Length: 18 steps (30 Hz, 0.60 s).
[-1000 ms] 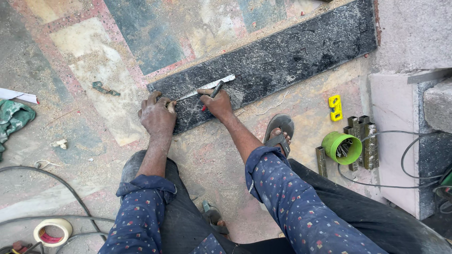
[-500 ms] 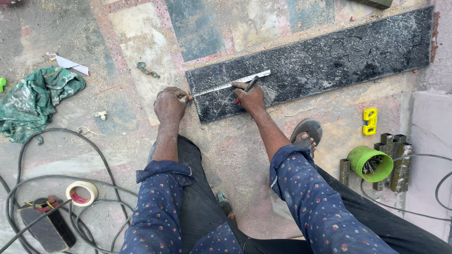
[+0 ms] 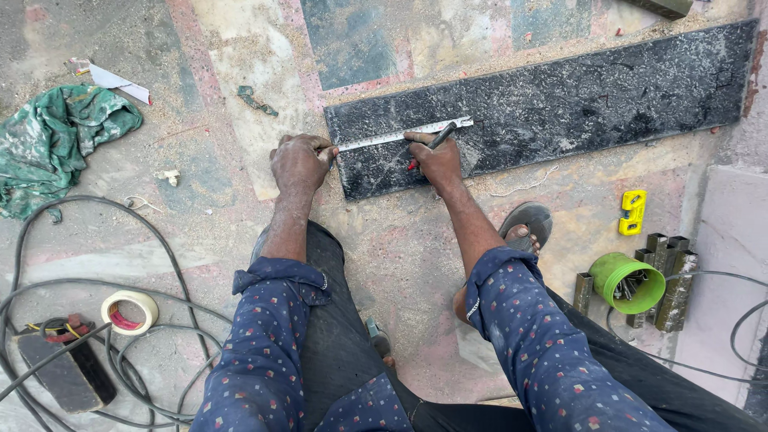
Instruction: The person sits on the floor and uses a tape measure and a red marker to measure and mark a long, dark rectangular stone slab. They also use a square metal tube to draw precise lines and squares on the stone surface.
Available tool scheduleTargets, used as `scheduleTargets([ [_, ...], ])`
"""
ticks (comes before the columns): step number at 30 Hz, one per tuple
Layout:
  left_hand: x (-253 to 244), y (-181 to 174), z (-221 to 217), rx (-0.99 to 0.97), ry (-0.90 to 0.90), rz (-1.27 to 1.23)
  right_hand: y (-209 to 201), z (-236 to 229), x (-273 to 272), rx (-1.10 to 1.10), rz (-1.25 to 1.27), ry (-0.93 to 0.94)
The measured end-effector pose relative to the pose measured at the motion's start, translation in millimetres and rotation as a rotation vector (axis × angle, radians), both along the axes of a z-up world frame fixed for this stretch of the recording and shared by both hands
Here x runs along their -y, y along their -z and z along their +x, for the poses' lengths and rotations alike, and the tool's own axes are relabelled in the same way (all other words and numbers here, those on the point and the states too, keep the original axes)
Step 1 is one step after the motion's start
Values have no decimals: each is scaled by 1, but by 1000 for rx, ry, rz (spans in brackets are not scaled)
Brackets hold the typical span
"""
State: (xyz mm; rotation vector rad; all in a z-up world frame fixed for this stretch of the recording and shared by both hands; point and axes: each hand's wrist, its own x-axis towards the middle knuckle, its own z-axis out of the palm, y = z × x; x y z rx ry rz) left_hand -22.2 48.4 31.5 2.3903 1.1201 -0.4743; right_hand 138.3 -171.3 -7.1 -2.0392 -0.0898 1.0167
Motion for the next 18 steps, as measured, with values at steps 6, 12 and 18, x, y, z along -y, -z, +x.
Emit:
scheduleTargets([
  [6,-2,2,3,-29,0,-8,-3,1,2,-9,21,-5],
  [12,-2,3,1,-36,-1,-10,-4,4,5,-130,53,15],
  [18,-3,3,1,-10,-11,-23,1,-2,3,-181,222,3],
])
